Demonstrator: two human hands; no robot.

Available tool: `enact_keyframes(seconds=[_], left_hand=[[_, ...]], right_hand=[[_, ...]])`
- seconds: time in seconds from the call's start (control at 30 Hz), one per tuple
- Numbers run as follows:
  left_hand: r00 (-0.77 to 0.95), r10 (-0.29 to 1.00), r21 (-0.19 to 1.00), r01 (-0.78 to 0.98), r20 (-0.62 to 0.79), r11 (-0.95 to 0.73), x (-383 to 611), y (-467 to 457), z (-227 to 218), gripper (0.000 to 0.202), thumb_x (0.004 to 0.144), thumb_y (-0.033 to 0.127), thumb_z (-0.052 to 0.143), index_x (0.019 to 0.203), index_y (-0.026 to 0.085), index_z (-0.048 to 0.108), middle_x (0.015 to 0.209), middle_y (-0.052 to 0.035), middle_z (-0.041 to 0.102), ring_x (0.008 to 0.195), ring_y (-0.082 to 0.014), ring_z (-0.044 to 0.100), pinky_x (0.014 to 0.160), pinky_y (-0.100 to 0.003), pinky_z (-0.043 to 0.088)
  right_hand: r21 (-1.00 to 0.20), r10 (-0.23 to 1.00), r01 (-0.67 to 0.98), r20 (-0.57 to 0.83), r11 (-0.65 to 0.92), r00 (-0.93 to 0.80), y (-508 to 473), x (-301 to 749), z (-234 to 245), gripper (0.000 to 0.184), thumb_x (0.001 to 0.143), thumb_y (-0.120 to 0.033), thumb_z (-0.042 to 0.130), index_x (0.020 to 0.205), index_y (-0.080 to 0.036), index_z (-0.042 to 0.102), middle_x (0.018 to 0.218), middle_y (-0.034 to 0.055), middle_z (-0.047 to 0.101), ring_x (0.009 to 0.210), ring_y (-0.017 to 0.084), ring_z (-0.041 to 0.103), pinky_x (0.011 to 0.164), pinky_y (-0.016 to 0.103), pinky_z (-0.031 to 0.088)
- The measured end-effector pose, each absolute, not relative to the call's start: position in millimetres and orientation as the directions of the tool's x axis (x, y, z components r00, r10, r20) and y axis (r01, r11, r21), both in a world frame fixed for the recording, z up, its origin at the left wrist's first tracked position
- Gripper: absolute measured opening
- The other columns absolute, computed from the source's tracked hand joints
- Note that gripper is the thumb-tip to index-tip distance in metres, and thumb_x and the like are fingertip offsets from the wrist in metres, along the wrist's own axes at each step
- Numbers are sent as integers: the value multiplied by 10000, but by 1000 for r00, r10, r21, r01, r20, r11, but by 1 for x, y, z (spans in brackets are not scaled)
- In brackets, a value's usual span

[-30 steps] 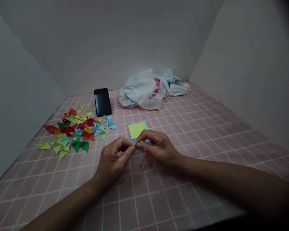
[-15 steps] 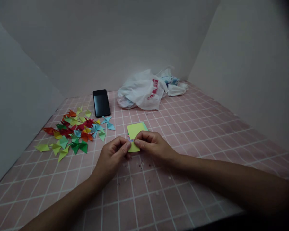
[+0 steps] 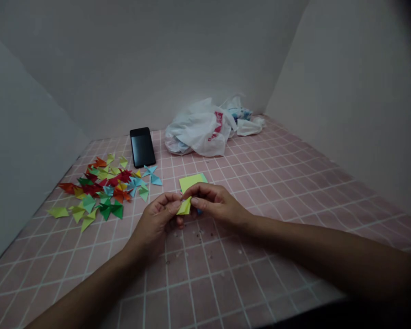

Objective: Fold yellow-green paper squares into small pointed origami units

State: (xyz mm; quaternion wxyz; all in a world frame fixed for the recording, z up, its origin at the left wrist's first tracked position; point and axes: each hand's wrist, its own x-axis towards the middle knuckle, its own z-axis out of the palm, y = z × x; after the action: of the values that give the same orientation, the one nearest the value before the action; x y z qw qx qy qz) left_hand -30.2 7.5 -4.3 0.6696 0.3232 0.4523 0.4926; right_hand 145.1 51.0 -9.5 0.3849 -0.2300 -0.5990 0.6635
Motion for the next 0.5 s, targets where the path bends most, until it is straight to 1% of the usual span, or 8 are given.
enact_keyframes(seconds=[0.1,0.2,0.33,0.4,0.5], left_hand=[[80,959,875,-395,-270,279,-30,8,-3,231,713,234,827,859,189,654,684,35,667,531,-64,585,508,-147,443],[73,961,884,-378,-268,275,-30,9,-3,222,692,234,826,845,168,679,692,24,675,539,-64,594,523,-151,462],[56,962,901,-340,-266,269,-30,9,-3,210,694,234,804,855,139,708,734,2,694,571,-65,600,569,-166,488],[54,959,900,-334,-277,279,-31,9,-4,223,698,236,799,875,137,707,761,-9,709,593,-78,621,600,-186,508],[71,959,905,-320,-273,281,-33,10,-4,269,705,272,807,919,149,698,785,-17,724,650,-118,674,688,-249,555]], right_hand=[[-970,784,-242,141,-12,-605,51,144,-10,145,867,-265,633,967,-159,637,837,6,622,711,108,569,680,259,466],[-968,778,-245,113,-54,-618,51,144,-8,150,839,-235,648,968,-161,632,832,2,630,700,105,580,670,255,480],[-976,778,-205,70,-76,-625,50,144,-5,170,792,-166,663,959,-167,632,783,-14,631,684,102,578,661,247,477],[-977,785,-195,55,-85,-617,50,144,-4,179,773,-146,664,948,-168,632,769,-17,629,684,102,576,661,245,469],[-970,799,-206,23,-126,-601,50,143,-4,188,747,-133,660,926,-173,618,767,-19,634,689,106,589,666,248,474]])
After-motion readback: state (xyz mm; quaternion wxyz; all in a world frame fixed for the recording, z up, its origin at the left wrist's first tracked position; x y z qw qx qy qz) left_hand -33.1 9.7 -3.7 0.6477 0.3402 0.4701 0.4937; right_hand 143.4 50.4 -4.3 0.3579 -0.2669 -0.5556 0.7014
